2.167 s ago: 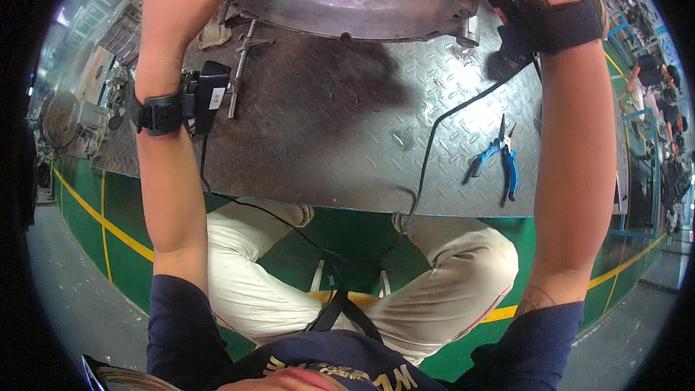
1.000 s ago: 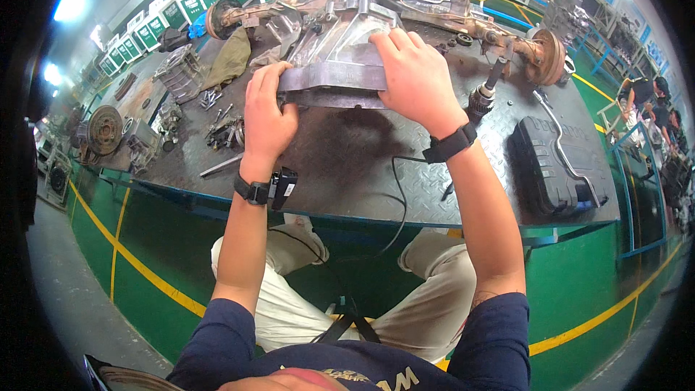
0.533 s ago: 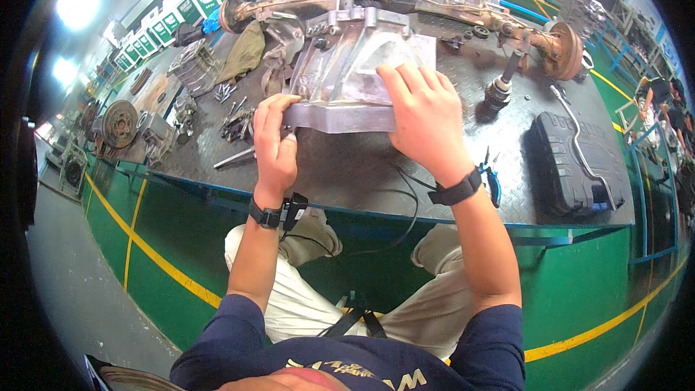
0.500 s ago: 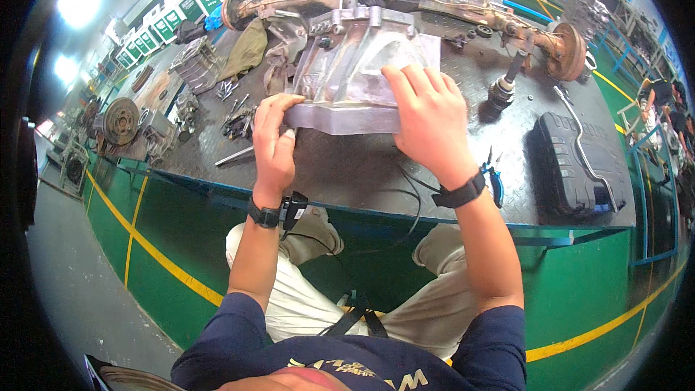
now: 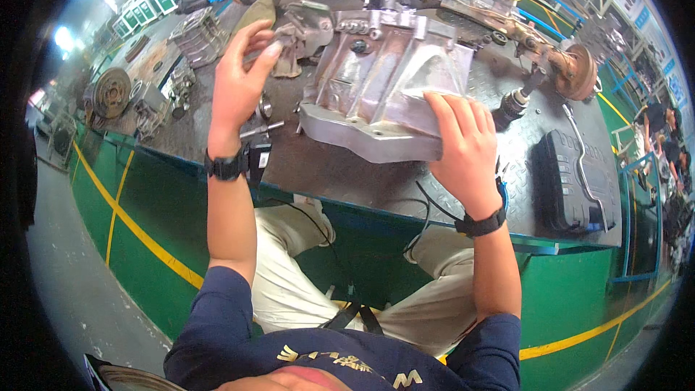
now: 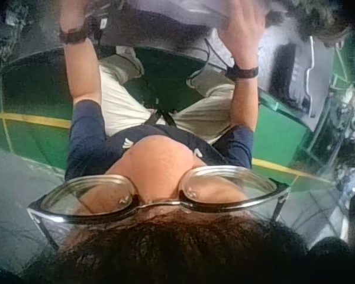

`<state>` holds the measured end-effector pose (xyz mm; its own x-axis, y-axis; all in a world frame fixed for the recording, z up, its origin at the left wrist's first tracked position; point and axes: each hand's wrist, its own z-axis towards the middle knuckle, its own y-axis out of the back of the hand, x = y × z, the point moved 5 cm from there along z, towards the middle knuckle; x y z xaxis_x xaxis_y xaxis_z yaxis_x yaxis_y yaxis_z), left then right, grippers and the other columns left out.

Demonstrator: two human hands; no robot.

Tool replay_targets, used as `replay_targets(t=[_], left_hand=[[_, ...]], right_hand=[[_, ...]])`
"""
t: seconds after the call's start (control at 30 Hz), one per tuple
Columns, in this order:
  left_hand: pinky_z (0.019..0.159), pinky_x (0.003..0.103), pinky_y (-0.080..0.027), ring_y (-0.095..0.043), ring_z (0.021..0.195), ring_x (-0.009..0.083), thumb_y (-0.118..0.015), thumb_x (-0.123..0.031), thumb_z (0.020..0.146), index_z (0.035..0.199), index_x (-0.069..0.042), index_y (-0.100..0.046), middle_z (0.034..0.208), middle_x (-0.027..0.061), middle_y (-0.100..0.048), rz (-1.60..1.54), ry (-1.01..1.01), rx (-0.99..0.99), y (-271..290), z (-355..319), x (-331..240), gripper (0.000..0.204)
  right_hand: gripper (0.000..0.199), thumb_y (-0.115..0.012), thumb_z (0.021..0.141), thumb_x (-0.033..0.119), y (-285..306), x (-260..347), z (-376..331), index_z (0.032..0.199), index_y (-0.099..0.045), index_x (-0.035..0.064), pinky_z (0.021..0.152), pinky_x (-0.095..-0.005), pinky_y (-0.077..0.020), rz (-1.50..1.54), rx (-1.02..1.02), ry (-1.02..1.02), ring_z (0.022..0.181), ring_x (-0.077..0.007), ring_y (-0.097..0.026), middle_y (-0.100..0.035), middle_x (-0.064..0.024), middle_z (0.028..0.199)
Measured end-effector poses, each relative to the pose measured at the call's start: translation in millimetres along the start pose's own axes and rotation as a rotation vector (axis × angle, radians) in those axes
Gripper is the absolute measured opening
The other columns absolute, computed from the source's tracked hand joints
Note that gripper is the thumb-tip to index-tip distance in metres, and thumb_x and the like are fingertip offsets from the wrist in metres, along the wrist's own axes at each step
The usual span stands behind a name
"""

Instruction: The person disassembles components of a vehicle gearbox on a workbench, removing internal gear sets, shafts, and housing sections by hand.

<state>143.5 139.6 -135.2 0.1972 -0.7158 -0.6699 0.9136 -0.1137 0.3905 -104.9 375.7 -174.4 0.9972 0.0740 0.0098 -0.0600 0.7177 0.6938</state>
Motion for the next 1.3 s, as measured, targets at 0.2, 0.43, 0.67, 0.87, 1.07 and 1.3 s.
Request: replay_targets(t=[0.2, 0.43, 0.67, 0.87, 1.07, 1.3], left_hand=[[0.110, 0.040, -0.049, -0.063, 0.129, 0.0247, -0.073, -0.037, 0.102, 0.143, -0.007, -0.064, 0.139, 0.0134, -0.067, 0.108, -0.147, -0.013, -5, 6, 14, 0.052], [0.107, 0.041, -0.048, -0.067, 0.121, 0.0324, -0.044, -0.051, 0.113, 0.123, -0.002, -0.075, 0.120, 0.0163, -0.076, -0.023, -0.448, 0.067, -32, 5, 8, 0.059], [0.078, 0.036, -0.055, -0.073, 0.084, 0.0297, -0.066, -0.030, 0.103, 0.099, 0.001, -0.078, 0.093, 0.0146, -0.076, 0.099, -0.440, -0.022, -46, -14, 4, 0.034], [0.068, 0.038, -0.053, -0.069, 0.071, 0.0285, -0.058, -0.007, 0.092, 0.083, 0.002, -0.073, 0.079, 0.0137, -0.072, 0.125, -0.478, -0.210, -57, -23, -5, 0.019], [0.065, 0.036, -0.052, -0.068, 0.066, 0.0282, -0.054, -0.009, 0.093, 0.079, 0.001, -0.072, 0.072, 0.0136, -0.069, 0.110, -0.423, -0.305, -58, -21, -4, 0.024], [0.065, 0.034, -0.052, -0.069, 0.066, 0.0230, -0.052, -0.015, 0.098, 0.080, 0.000, -0.075, 0.073, 0.0114, -0.073, 0.150, -0.410, -0.334, -60, -12, -6, 0.032]], right_hand=[[0.085, -0.075, 0.055, -0.006, -2, 10, -25, 0.138, -0.065, 0.0062, 0.114, -0.0525, -0.0463, -0.027, 0.043, 0.021, 0.116, -0.0364, -0.062, -0.066, -0.0122, 0.124], [0.073, -0.070, 0.063, 0.002, -5, 5, -52, 0.136, -0.069, 0.0061, 0.113, -0.0545, -0.0463, -0.047, 0.069, 0.112, 0.111, -0.0324, -0.063, -0.067, -0.0107, 0.121], [0.057, -0.068, 0.079, 0.006, -17, 23, -78, 0.136, -0.070, 0.0088, 0.110, -0.0512, -0.0473, -0.067, 0.108, 0.148, 0.104, -0.0249, -0.064, -0.068, -0.0062, 0.120], [0.056, -0.067, 0.083, 0.006, -19, 25, -96, 0.139, -0.068, 0.0101, 0.110, -0.0507, -0.0466, -0.089, 0.126, 0.146, 0.103, -0.0241, -0.065, -0.068, -0.0051, 0.119], [0.057, -0.068, 0.083, 0.006, -16, 30, -93, 0.139, -0.068, 0.0106, 0.111, -0.0514, -0.0456, -0.048, 0.142, 0.124, 0.106, -0.0235, -0.065, -0.068, -0.0049, 0.119], [0.051, -0.070, 0.083, 0.011, -13, 21, -86, 0.134, -0.073, 0.0143, 0.110, -0.0475, -0.0468, -0.010, 0.099, 0.121, 0.113, -0.0245, -0.065, -0.068, -0.0034, 0.119]])
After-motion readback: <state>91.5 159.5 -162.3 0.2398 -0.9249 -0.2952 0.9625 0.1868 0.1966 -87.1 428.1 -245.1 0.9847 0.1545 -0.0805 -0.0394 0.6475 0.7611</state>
